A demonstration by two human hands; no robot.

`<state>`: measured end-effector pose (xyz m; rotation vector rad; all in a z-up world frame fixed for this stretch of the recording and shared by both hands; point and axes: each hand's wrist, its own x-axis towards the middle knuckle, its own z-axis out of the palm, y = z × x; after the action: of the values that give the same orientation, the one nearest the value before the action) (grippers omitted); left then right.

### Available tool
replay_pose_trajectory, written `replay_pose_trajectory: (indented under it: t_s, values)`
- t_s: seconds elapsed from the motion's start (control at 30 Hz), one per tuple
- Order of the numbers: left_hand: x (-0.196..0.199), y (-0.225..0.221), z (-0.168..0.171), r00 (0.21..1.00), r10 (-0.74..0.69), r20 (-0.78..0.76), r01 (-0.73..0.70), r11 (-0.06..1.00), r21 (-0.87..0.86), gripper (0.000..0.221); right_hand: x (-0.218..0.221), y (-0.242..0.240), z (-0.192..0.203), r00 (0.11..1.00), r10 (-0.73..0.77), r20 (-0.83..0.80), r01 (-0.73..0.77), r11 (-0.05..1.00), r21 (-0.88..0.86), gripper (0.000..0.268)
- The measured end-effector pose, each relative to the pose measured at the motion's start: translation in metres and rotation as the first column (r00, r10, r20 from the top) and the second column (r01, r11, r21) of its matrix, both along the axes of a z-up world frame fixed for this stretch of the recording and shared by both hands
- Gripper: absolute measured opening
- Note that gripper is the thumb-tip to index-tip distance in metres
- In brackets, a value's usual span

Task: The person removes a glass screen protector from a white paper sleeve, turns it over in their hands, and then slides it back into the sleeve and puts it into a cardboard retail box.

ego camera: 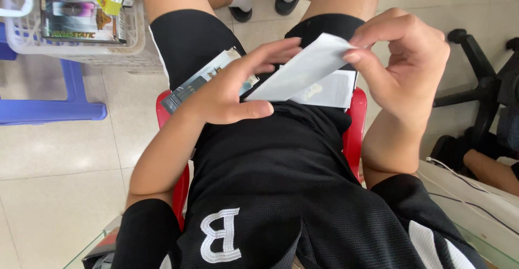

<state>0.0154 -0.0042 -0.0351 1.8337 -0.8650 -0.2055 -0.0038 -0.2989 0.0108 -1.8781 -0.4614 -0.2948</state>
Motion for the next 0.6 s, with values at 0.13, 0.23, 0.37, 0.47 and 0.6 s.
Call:
replay_pose_trajectory:
  t_s: [0.13,0.23,0.37,0.47,0.6]
  values:
    - [0.008,-0.023,0.005,0.734,-0.607,-0.303,0.340,0.715,-0.611,0.076,-0.003,0.052,0.053,0.981,0.014,0.191,-0.007,0.999,-0.035,0.024]
    - [0.007,-0.027,0.011,0.551,-0.746,-0.374,0.311,0.599,-0.738,0.062,-0.005,0.068,0.064,0.959,-0.041,0.281,0.077,0.990,-0.119,0.024]
    - [-0.008,-0.022,0.013,0.743,-0.524,-0.416,0.243,0.791,-0.562,0.052,-0.014,0.075,0.052,0.934,-0.094,0.346,0.185,0.953,-0.241,0.024]
    - [-0.013,-0.009,0.019,0.829,-0.417,-0.372,0.245,0.870,-0.428,0.050,-0.014,0.085,0.068,0.952,-0.041,0.302,0.111,0.969,-0.220,0.029]
    - [-0.013,-0.001,0.042,0.892,-0.346,-0.292,0.277,0.927,-0.253,0.051,-0.014,0.074,0.055,0.943,-0.008,0.331,0.083,0.974,-0.213,0.029]
